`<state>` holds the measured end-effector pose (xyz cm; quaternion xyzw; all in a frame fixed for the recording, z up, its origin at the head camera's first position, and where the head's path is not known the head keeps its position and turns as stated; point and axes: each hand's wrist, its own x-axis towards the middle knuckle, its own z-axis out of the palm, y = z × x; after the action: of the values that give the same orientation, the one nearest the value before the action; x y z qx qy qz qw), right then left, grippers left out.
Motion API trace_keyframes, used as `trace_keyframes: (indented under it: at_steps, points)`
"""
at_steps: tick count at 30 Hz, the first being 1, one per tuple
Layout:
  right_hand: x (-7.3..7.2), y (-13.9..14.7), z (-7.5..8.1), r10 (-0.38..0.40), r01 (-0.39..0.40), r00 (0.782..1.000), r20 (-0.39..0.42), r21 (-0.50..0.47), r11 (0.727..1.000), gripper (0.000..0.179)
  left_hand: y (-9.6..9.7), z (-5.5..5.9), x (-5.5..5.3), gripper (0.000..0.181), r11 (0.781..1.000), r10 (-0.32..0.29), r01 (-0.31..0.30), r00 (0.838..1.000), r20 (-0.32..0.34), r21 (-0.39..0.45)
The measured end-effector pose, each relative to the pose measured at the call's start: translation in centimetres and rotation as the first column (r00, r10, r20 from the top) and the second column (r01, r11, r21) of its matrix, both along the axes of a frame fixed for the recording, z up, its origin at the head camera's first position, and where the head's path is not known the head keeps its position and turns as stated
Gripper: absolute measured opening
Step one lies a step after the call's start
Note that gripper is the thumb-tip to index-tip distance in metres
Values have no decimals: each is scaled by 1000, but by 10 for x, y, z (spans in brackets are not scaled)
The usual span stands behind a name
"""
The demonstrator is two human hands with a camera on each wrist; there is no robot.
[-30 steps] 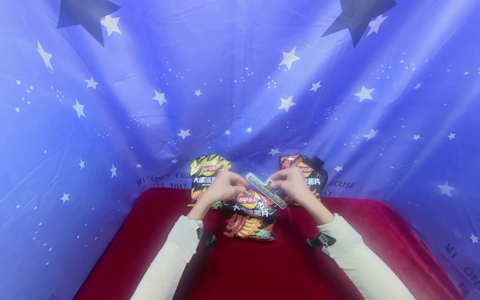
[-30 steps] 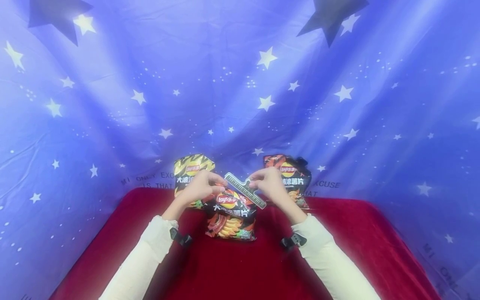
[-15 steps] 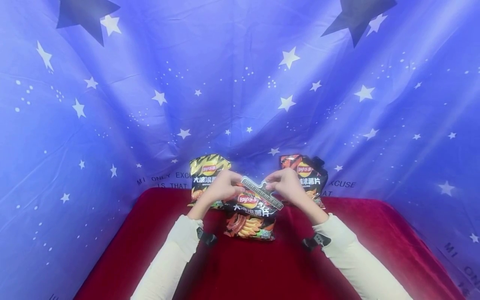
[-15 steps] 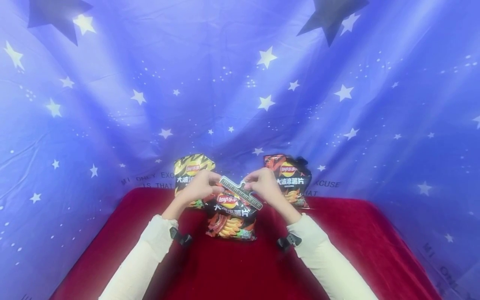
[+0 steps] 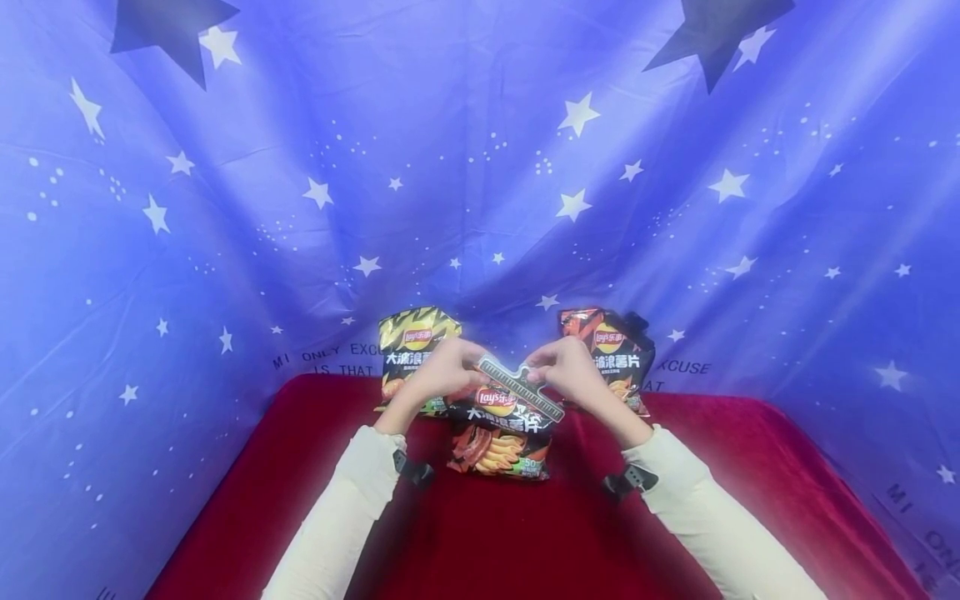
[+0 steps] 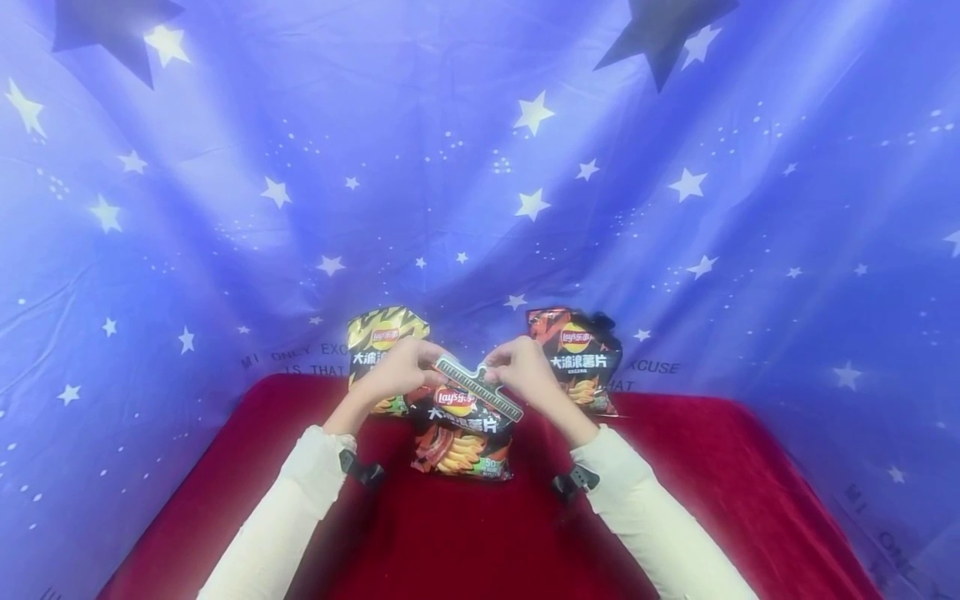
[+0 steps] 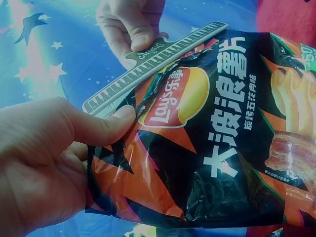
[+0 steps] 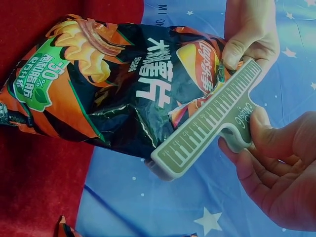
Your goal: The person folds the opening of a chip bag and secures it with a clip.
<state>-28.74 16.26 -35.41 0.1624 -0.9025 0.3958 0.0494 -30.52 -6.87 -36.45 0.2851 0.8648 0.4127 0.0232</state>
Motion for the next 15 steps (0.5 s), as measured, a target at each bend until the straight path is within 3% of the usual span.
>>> trace_keyframes:
  at_steps: [9, 15]
  points:
    - [0, -1, 0, 32, -32, 999, 3, 21, 999, 23, -2, 0, -2, 21, 1000, 6, -6, 1000, -3, -23]
    - [0, -1, -2, 39, -39, 999, 8, 15, 999, 22, -5, 2, 0, 17, 999, 50, -50, 998, 46, -21]
